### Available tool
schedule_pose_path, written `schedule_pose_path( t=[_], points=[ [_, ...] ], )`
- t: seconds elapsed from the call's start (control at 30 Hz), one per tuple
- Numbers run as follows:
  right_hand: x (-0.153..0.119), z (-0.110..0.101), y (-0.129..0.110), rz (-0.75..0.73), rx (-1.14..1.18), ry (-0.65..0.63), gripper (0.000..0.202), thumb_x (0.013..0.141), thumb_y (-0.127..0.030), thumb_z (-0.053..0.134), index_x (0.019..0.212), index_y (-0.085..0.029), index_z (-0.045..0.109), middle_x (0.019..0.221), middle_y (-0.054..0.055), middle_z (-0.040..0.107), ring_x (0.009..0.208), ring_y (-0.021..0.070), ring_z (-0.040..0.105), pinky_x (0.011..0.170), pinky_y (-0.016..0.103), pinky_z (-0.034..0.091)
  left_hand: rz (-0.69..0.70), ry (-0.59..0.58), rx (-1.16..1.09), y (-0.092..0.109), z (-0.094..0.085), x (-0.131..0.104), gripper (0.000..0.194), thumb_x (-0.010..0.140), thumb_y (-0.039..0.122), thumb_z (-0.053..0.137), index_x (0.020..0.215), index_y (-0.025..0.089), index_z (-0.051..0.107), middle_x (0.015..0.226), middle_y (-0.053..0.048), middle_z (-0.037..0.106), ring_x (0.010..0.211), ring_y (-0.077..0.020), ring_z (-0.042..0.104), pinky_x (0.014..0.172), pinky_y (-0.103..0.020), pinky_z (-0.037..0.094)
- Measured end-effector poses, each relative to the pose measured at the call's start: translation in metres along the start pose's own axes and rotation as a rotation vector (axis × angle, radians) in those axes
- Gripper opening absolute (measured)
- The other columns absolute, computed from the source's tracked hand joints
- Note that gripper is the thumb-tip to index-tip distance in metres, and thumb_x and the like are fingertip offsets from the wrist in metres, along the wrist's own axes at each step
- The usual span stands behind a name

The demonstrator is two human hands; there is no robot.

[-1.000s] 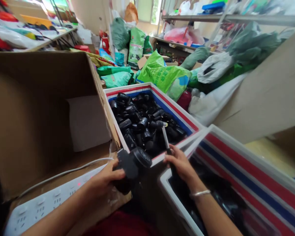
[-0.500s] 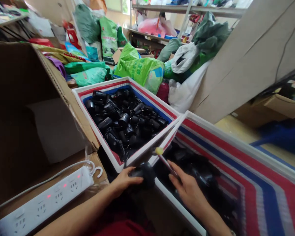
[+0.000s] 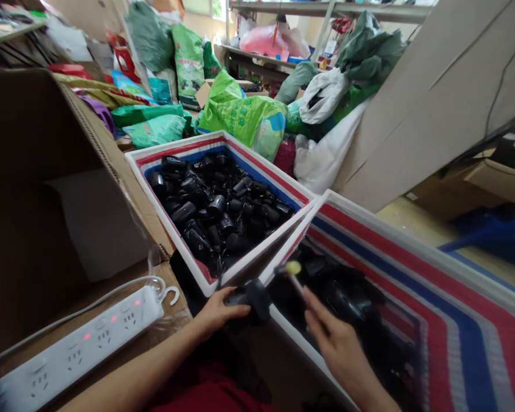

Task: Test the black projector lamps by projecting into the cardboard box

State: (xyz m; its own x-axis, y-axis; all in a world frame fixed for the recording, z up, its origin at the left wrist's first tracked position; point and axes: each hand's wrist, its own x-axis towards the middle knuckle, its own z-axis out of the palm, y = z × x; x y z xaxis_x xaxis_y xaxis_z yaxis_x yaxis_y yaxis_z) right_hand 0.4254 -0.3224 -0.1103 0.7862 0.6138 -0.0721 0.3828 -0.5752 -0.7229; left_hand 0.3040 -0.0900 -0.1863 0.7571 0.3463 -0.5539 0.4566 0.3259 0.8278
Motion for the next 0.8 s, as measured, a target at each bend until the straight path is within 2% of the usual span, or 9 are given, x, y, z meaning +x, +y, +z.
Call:
schedule_pose_path(
  t=[0.1, 0.17, 0.23, 0.33, 0.4, 0.47, 0.57, 0.67, 0.8],
  points=[
    [-0.004, -0.014, -0.019, -0.032, -0.008, 0.300, 0.053, 0.085, -0.041, 0.054, 0.136, -0.028, 0.045, 0.075, 0.002, 0.073, 0.061, 0.0198, 0.068, 0.065, 0.033, 0.059, -0.001, 0.017, 0.003, 0.001, 0.001, 0.000, 0.063, 0.052, 0.034, 0.082, 0.106, 0.009, 0.062, 0.090, -0.010, 0.067, 0.086, -0.0281, 0.061, 0.074, -0.034, 0.046],
    [-0.008, -0.008, -0.018, -0.043, -0.031, 0.380, 0.053, 0.086, -0.041, 0.053, 0.136, -0.027, 0.045, 0.070, 0.003, 0.071, 0.058, 0.0194, 0.067, 0.063, 0.032, 0.059, -0.005, 0.020, -0.004, 0.001, 0.001, 0.000, 0.062, 0.053, 0.034, 0.082, 0.106, 0.010, 0.062, 0.089, -0.009, 0.067, 0.086, -0.0283, 0.061, 0.075, -0.034, 0.046],
    [-0.012, 0.007, -0.003, -0.044, -0.027, 0.242, 0.050, 0.086, -0.043, 0.051, 0.133, -0.023, 0.051, 0.093, 0.008, 0.074, 0.085, 0.0252, 0.070, 0.082, 0.039, 0.057, -0.013, 0.022, -0.019, 0.000, 0.001, 0.000, 0.062, 0.050, 0.033, 0.084, 0.104, 0.011, 0.063, 0.086, -0.008, 0.067, 0.085, -0.0285, 0.061, 0.075, -0.034, 0.046],
    [-0.016, 0.028, 0.030, 0.043, -0.026, -0.119, 0.049, 0.088, -0.043, 0.047, 0.130, -0.017, 0.054, 0.125, 0.008, 0.062, 0.118, 0.0291, 0.055, 0.105, 0.048, 0.039, -0.033, 0.042, -0.060, -0.001, 0.001, 0.000, 0.065, 0.041, 0.030, 0.088, 0.100, 0.013, 0.065, 0.082, -0.006, 0.067, 0.083, -0.0288, 0.061, 0.074, -0.035, 0.045],
    [-0.014, 0.031, 0.043, 0.110, -0.069, -0.162, 0.051, 0.089, -0.042, 0.044, 0.133, -0.017, 0.050, 0.132, 0.008, 0.056, 0.124, 0.0289, 0.048, 0.109, 0.050, 0.032, -0.047, 0.044, -0.109, -0.001, 0.001, 0.001, 0.062, 0.039, 0.028, 0.088, 0.096, 0.014, 0.067, 0.078, -0.005, 0.067, 0.082, -0.0285, 0.061, 0.074, -0.034, 0.044],
    [-0.009, 0.027, 0.045, 0.128, -0.093, -0.070, 0.052, 0.088, -0.043, 0.046, 0.133, -0.017, 0.049, 0.131, 0.009, 0.057, 0.124, 0.0296, 0.049, 0.108, 0.050, 0.034, -0.068, 0.033, -0.183, -0.001, 0.001, 0.001, 0.057, 0.040, 0.028, 0.088, 0.091, 0.014, 0.067, 0.074, -0.003, 0.066, 0.081, -0.0269, 0.061, 0.074, -0.033, 0.043],
    [0.003, 0.019, 0.033, 0.194, 0.002, 0.040, 0.057, 0.086, -0.048, 0.049, 0.133, -0.017, 0.049, 0.091, 0.008, 0.073, 0.083, 0.0253, 0.069, 0.077, 0.040, 0.057, -0.143, -0.031, -0.343, 0.005, -0.002, -0.002, 0.049, 0.047, 0.034, 0.085, 0.088, 0.015, 0.066, 0.072, -0.002, 0.067, 0.074, -0.0237, 0.062, 0.069, -0.033, 0.045],
    [0.013, 0.020, 0.016, 0.308, 0.223, 0.103, 0.067, 0.083, -0.054, 0.052, 0.138, -0.017, 0.042, 0.053, -0.006, 0.051, 0.038, 0.0118, 0.048, 0.037, 0.025, 0.042, -0.228, -0.175, -0.539, 0.017, -0.011, -0.009, 0.048, 0.060, 0.053, 0.072, 0.086, 0.013, 0.066, 0.073, -0.007, 0.069, 0.065, -0.0227, 0.063, 0.062, -0.036, 0.049],
    [0.025, 0.035, 0.001, 0.340, 0.423, 0.115, 0.077, 0.077, -0.057, 0.059, 0.139, -0.015, 0.039, 0.055, -0.008, 0.044, 0.038, 0.0076, 0.039, 0.036, 0.022, 0.034, -0.237, -0.309, -0.752, 0.036, -0.030, -0.021, 0.064, 0.071, 0.067, 0.051, 0.089, 0.008, 0.068, 0.076, -0.012, 0.071, 0.066, -0.0232, 0.067, 0.063, -0.035, 0.052]
  ],
)
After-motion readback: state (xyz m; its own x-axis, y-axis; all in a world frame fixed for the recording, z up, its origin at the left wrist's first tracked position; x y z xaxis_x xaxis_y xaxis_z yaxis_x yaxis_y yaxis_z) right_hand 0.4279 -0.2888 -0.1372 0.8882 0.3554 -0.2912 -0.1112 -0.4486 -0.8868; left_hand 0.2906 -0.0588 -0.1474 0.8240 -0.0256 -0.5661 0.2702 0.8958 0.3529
